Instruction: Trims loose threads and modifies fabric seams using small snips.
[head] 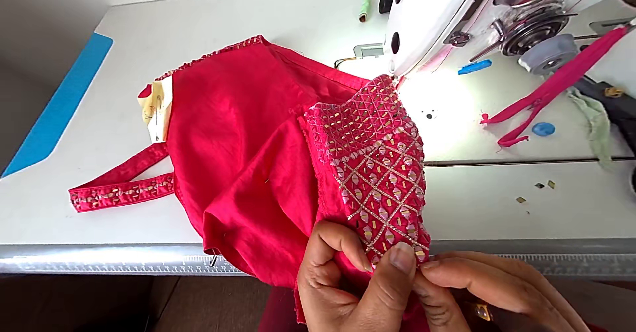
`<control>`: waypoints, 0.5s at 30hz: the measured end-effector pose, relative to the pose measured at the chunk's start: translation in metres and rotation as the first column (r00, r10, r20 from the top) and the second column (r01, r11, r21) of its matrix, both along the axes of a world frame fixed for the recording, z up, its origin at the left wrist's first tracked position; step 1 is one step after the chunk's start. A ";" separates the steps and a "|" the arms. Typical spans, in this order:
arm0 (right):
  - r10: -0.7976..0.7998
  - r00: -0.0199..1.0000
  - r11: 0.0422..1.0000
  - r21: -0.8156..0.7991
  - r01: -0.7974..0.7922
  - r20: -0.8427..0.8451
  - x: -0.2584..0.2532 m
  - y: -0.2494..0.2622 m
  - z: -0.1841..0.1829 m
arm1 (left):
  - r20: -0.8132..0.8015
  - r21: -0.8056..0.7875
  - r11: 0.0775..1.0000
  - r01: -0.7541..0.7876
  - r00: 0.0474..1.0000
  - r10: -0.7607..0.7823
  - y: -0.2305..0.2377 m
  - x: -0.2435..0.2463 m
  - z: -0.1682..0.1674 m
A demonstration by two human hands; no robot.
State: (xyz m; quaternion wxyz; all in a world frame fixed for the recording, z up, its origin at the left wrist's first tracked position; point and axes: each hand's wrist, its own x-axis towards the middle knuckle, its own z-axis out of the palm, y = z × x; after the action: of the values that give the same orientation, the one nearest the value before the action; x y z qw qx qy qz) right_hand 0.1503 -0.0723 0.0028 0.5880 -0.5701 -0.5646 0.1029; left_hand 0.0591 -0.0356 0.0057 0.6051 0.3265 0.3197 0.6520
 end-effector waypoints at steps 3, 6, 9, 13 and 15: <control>0.038 0.994 0.998 -0.041 -0.042 -0.105 0.002 -0.001 0.002 | -0.007 0.016 1.000 -0.009 1.000 0.009 0.000 0.001 -0.001; 0.071 0.980 0.993 -0.078 -0.087 -0.184 0.005 -0.002 0.004 | -0.013 0.034 0.999 -0.008 1.000 0.009 -0.001 0.001 -0.001; 0.098 0.968 0.988 -0.090 -0.121 -0.231 0.008 -0.002 0.004 | -0.016 0.036 0.999 -0.010 1.000 0.010 -0.001 0.001 -0.002; 0.109 0.961 0.986 -0.092 -0.136 -0.256 0.009 -0.002 0.005 | -0.009 0.039 0.999 -0.003 1.000 0.004 -0.001 0.001 -0.002; 0.108 0.961 0.987 -0.086 -0.133 -0.254 0.009 -0.001 0.004 | -0.001 0.035 0.999 -0.005 1.000 0.005 -0.001 0.002 -0.001</control>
State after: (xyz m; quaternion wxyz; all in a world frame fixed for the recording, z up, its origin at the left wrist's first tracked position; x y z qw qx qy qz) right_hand 0.1592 -0.0737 0.0072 0.6168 -0.5466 -0.5141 0.2379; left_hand 0.0609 -0.0369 0.0043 0.5975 0.3365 0.3094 0.6588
